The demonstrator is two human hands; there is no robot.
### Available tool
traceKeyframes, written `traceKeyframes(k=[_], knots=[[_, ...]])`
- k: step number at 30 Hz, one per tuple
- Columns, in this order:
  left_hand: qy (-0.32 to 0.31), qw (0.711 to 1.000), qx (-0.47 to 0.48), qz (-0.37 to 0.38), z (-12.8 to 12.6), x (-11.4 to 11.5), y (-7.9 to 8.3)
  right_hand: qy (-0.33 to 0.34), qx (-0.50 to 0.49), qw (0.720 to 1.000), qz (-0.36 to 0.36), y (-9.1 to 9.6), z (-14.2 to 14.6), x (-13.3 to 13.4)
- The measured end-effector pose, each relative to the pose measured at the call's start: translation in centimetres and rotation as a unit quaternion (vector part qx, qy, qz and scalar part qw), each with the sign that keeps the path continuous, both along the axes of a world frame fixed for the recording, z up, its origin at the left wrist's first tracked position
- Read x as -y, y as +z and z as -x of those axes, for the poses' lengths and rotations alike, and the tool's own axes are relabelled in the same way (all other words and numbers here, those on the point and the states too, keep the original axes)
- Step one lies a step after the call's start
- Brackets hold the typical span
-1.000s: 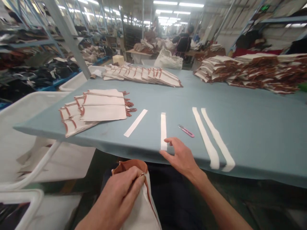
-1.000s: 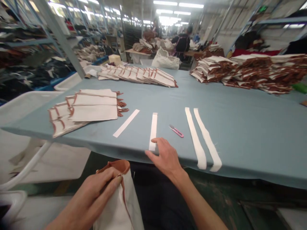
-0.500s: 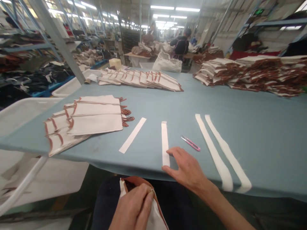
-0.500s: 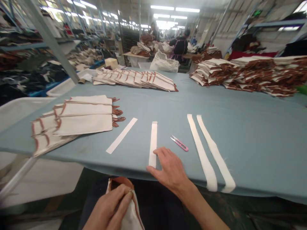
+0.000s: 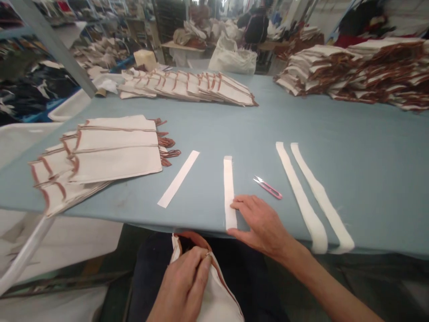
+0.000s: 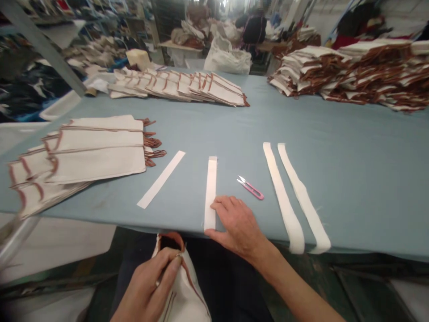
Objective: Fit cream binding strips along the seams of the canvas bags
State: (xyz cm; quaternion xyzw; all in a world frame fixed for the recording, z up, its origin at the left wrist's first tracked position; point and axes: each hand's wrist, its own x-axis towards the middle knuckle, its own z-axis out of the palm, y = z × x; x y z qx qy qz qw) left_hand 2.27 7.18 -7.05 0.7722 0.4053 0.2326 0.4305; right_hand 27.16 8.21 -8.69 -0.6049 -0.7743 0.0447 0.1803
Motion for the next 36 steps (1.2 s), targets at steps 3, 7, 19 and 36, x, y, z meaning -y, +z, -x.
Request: traceKeyframes(k=[3,7,19,36], knots=[[0.008,1.0,-0.008,-0.007,0.0,0.3,0.0,0.013,-0.002,1.0,-0.006,-0.3,-0.2,0.6],[0.011,0.999,-0.012,-0.034,0.0,0.8,0.0,0.018,-0.024,0.999,-0.013,-0.6,-0.4,1.2],[0.014,0.987,-0.061,-0.145,-0.8,1.0,1.5,0.018,0.014,1.0,-0.015,-0.9,-0.1,1.6],[-0.06,0.975,-0.063,-0.207,-4.2,-1.3,-1.3,-0.031,-0.101,0.992,-0.069,-1.7,-0.2,1.0]])
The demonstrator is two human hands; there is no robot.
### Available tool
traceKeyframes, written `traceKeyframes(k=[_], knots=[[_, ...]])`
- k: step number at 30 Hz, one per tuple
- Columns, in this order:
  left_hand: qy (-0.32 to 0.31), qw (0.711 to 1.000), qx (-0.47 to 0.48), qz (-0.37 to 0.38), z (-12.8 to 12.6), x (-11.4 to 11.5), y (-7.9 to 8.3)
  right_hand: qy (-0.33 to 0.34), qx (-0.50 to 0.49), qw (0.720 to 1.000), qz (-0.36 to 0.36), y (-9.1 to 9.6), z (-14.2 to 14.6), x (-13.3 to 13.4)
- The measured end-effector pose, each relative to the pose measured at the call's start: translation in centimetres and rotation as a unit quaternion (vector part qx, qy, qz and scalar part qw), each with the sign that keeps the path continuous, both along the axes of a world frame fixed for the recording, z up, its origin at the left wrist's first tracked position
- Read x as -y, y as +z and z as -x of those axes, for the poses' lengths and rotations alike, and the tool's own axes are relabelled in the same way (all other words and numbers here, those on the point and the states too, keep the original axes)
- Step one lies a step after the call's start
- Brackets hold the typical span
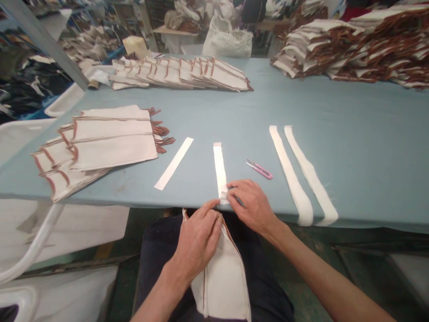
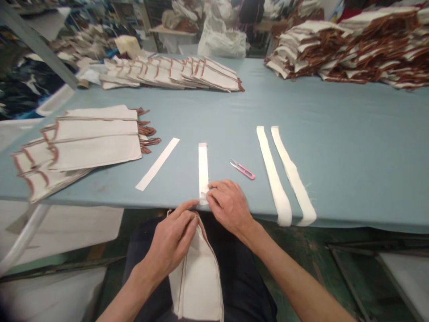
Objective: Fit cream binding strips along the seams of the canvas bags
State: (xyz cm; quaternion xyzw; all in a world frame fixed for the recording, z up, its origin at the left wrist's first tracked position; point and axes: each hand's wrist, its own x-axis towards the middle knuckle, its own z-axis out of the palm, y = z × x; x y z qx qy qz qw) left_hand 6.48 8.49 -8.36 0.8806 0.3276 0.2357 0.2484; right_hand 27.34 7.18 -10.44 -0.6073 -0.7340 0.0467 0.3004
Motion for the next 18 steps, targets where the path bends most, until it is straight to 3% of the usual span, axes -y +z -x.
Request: traceKeyframes(k=[5,11,15,18], knots=[[-0.038,0.991,-0.109,-0.068,-0.8,0.2,0.0,-0.022,-0.011,1.0,0.011,0.3,0.0,-0.7],[-0.029,0.974,-0.202,-0.099,-1.6,0.0,-0.2,-0.085,-0.019,0.996,0.036,0.5,-0.2,-1.9],[-0.033,0.962,-0.252,-0.096,-1.5,0.5,-0.3,-0.161,-0.03,0.986,0.042,1.2,-0.5,-4.6],[-0.037,0.959,-0.27,-0.076,-1.9,0.6,0.0,-0.208,-0.039,0.977,0.034,2.6,-1.4,-8.3]])
